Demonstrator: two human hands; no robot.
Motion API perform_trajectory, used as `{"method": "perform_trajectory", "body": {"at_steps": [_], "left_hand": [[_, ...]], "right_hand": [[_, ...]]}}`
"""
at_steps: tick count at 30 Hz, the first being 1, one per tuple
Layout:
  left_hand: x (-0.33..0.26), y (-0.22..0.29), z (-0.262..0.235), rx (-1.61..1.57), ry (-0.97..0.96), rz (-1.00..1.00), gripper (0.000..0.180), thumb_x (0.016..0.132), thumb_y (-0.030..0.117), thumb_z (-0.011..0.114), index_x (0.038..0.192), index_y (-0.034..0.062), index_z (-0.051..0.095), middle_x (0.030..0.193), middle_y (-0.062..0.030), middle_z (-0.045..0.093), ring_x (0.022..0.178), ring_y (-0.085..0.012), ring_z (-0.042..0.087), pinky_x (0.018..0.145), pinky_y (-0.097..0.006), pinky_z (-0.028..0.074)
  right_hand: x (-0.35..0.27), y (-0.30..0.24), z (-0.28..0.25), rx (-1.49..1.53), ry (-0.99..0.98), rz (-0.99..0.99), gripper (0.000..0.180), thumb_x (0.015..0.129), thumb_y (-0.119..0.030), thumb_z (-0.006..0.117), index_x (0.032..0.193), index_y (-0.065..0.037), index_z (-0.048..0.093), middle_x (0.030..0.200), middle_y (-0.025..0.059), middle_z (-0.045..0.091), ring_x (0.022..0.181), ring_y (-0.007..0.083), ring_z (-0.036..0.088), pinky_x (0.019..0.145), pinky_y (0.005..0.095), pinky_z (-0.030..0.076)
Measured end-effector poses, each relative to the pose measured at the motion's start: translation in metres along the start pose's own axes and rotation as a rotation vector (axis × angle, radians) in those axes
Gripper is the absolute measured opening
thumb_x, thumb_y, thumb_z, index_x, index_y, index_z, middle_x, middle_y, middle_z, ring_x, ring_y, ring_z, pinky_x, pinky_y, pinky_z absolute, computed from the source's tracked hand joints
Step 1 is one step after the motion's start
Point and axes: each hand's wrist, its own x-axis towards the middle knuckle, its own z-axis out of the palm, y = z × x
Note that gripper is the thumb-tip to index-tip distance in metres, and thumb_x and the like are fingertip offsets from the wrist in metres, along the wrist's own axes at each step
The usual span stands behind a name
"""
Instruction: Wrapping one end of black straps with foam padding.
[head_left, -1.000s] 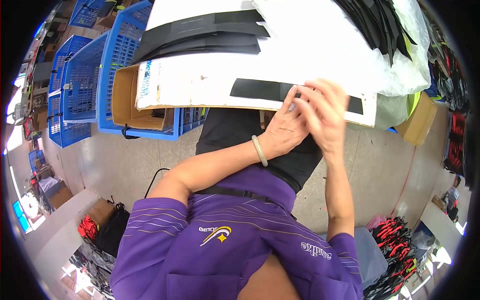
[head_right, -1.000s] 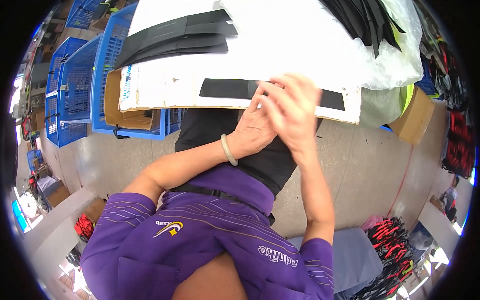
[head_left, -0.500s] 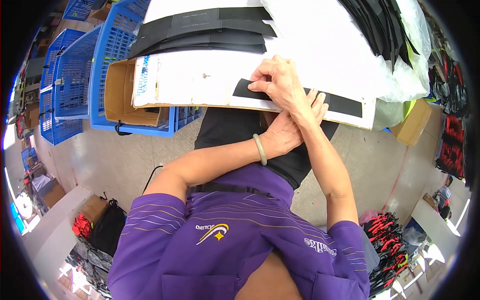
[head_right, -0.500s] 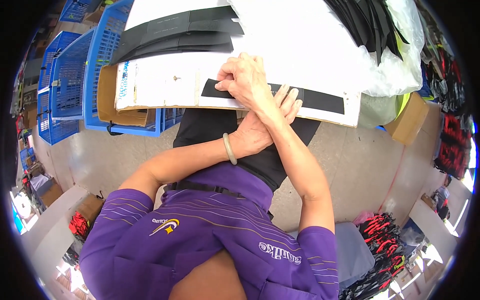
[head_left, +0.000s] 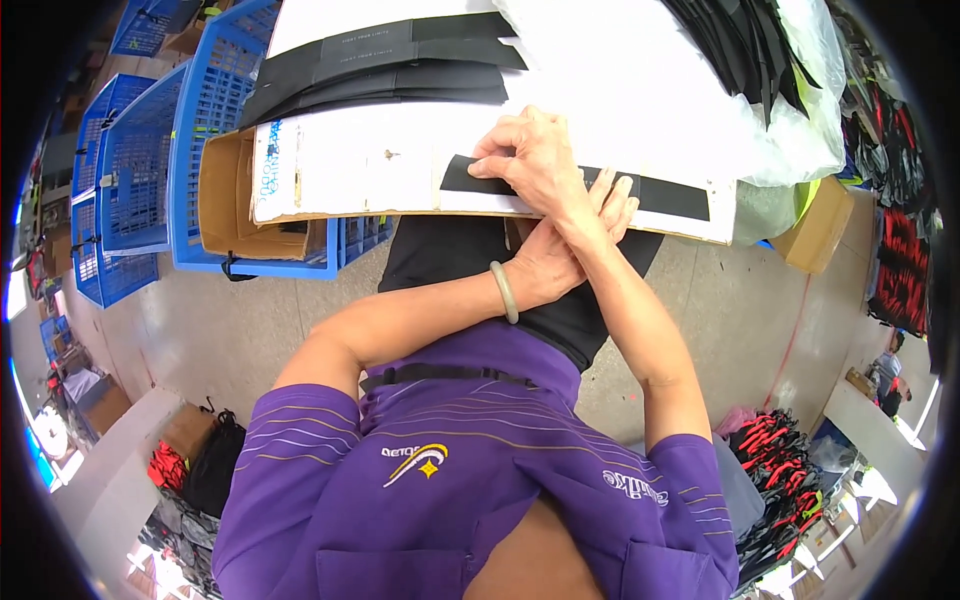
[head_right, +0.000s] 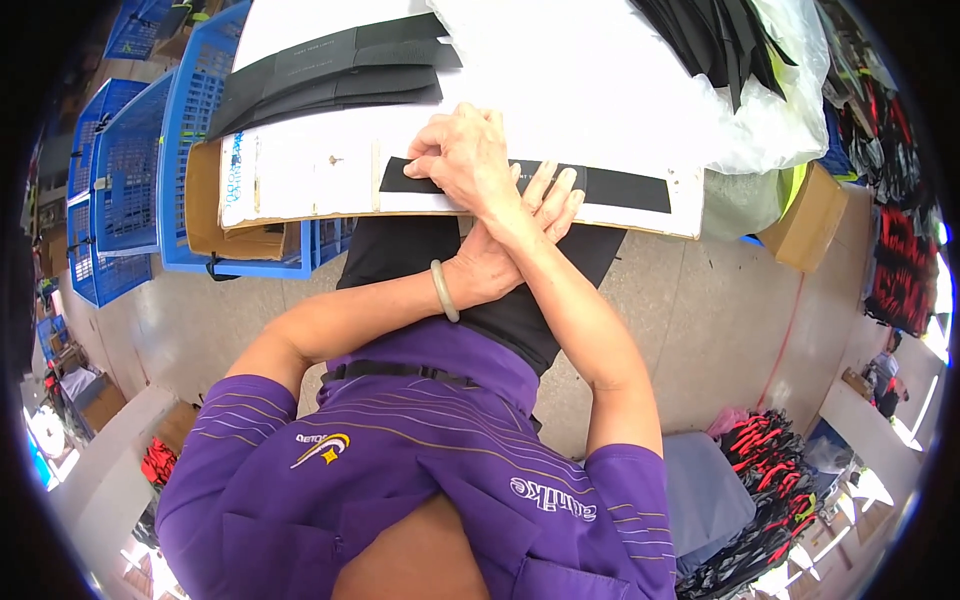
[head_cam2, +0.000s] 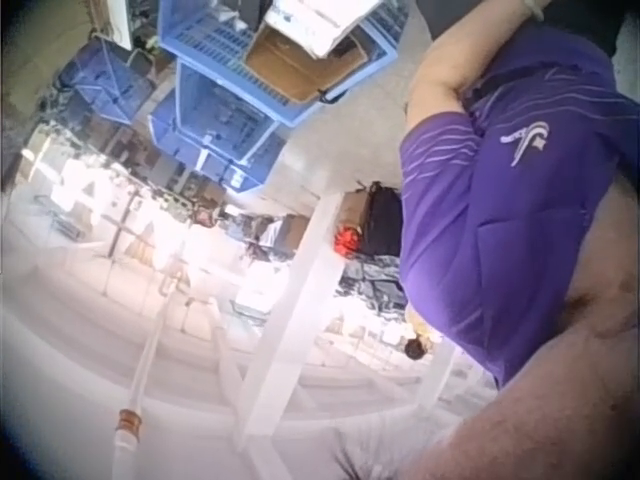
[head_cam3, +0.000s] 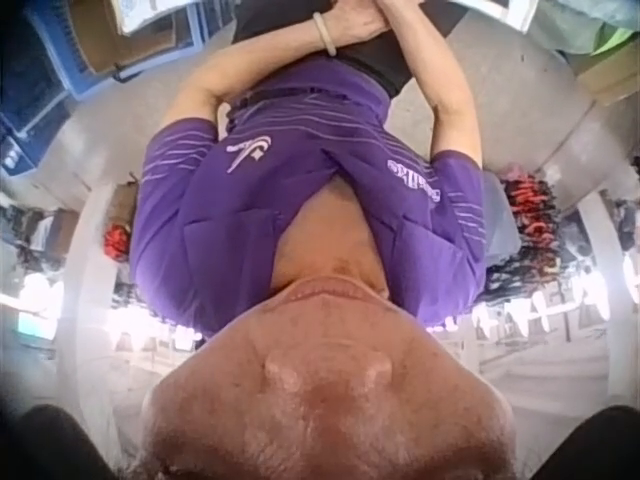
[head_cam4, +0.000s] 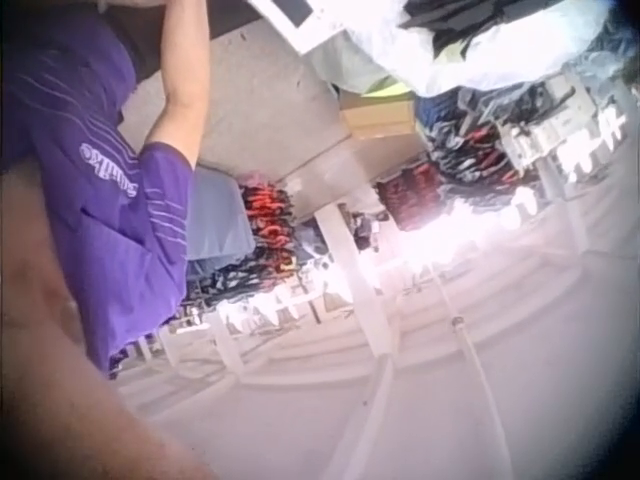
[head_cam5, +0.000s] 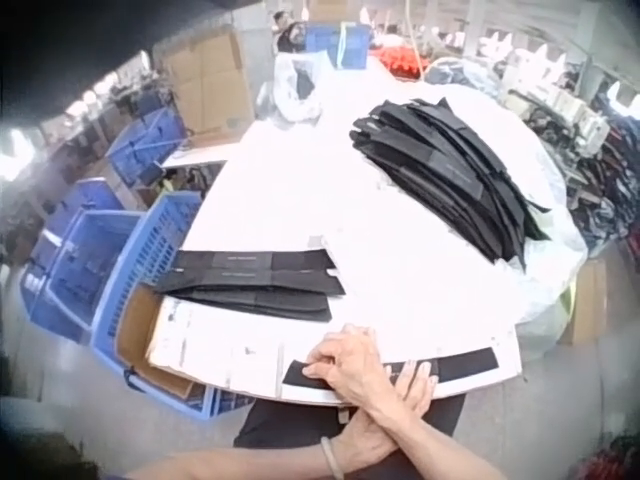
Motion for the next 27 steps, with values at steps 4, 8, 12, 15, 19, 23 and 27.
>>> {"method": "perform_trajectory", "body": {"at_steps": [4, 8, 12, 15, 19, 23, 27], "left_hand": [[0.001, 0.001, -0.001, -0.009, -0.01, 0.031, 0.063, 0.091, 0.032, 0.041, 0.146, 0.0025, 0.034, 0.155, -0.0171, 0.028, 0.146, -0.0359, 0.023, 0.115, -0.059, 0.021], [0.004, 0.005, 0.001, 0.049, 0.027, 0.028, 0.061, 0.092, 0.029, 0.04, 0.146, 0.0015, 0.034, 0.156, -0.0184, 0.028, 0.145, -0.0363, 0.025, 0.116, -0.059, 0.018], [-0.001, -0.001, 0.001, 0.065, 0.015, 0.018, 0.06, 0.093, 0.025, 0.041, 0.147, 0.0014, 0.033, 0.155, -0.0197, 0.029, 0.145, -0.0357, 0.025, 0.116, -0.058, 0.019], [0.001, 0.001, -0.002, 0.065, 0.079, 0.015, 0.058, 0.091, 0.025, 0.046, 0.144, 0.0024, 0.038, 0.152, -0.02, 0.032, 0.142, -0.0373, 0.03, 0.114, -0.056, 0.023], [0.01, -0.009, -0.015, -0.07, 0.181, -0.023, 0.051, 0.085, 0.028, 0.057, 0.129, 0.0038, 0.049, 0.137, -0.0236, 0.044, 0.123, -0.0403, 0.045, 0.102, -0.054, 0.033], [0.023, -0.016, -0.013, -0.178, 0.201, 0.018, 0.03, 0.078, 0.019, 0.065, 0.105, 0.0075, 0.061, 0.109, -0.0176, 0.054, 0.104, -0.0368, 0.05, 0.089, -0.049, 0.039], [0.016, -0.029, -0.038, -0.383, 0.089, 0.106, 0.033, 0.076, 0.005, 0.058, 0.109, 0.01, 0.059, 0.093, -0.0128, 0.05, 0.09, -0.03, 0.052, 0.08, -0.04, 0.045]], "right_hand": [[-0.002, 0.002, 0.0, -0.03, 0.051, -0.02, 0.016, 0.065, -0.026, 0.08, 0.071, -0.012, 0.074, 0.069, -0.0003, 0.066, 0.081, 0.0207, 0.055, 0.084, 0.036, 0.036], [0.0, 0.019, 0.008, -0.012, 0.031, -0.032, 0.023, 0.058, -0.033, 0.081, 0.068, -0.013, 0.074, 0.071, 0.0024, 0.068, 0.08, 0.0248, 0.06, 0.086, 0.0398, 0.041], [0.004, 0.015, 0.018, -0.069, 0.089, -0.074, 0.021, 0.06, -0.032, 0.081, 0.07, -0.015, 0.074, 0.072, 0.0018, 0.069, 0.084, 0.0235, 0.06, 0.086, 0.0419, 0.038], [0.002, 0.001, -0.001, -0.032, 0.018, -0.044, 0.02, 0.066, -0.027, 0.079, 0.077, -0.012, 0.074, 0.076, 0.002, 0.069, 0.083, 0.0228, 0.06, 0.085, 0.0392, 0.041], [0.014, -0.009, -0.022, 0.835, 0.044, 0.09, 0.019, 0.08, -0.018, 0.074, 0.092, -0.004, 0.073, 0.087, 0.0043, 0.07, 0.087, 0.0154, 0.061, 0.084, 0.0314, 0.047], [-0.022, -0.001, -0.083, 0.863, 0.354, 0.214, 0.018, 0.084, -0.011, 0.071, 0.097, 0.003, 0.07, 0.091, 0.0074, 0.068, 0.087, 0.0137, 0.061, 0.084, 0.0282, 0.047], [-0.048, 0.023, -0.121, 0.908, 0.537, 0.221, 0.016, 0.089, -0.01, 0.068, 0.096, 0.004, 0.068, 0.09, 0.0086, 0.067, 0.083, 0.016, 0.062, 0.082, 0.0305, 0.049]]}}
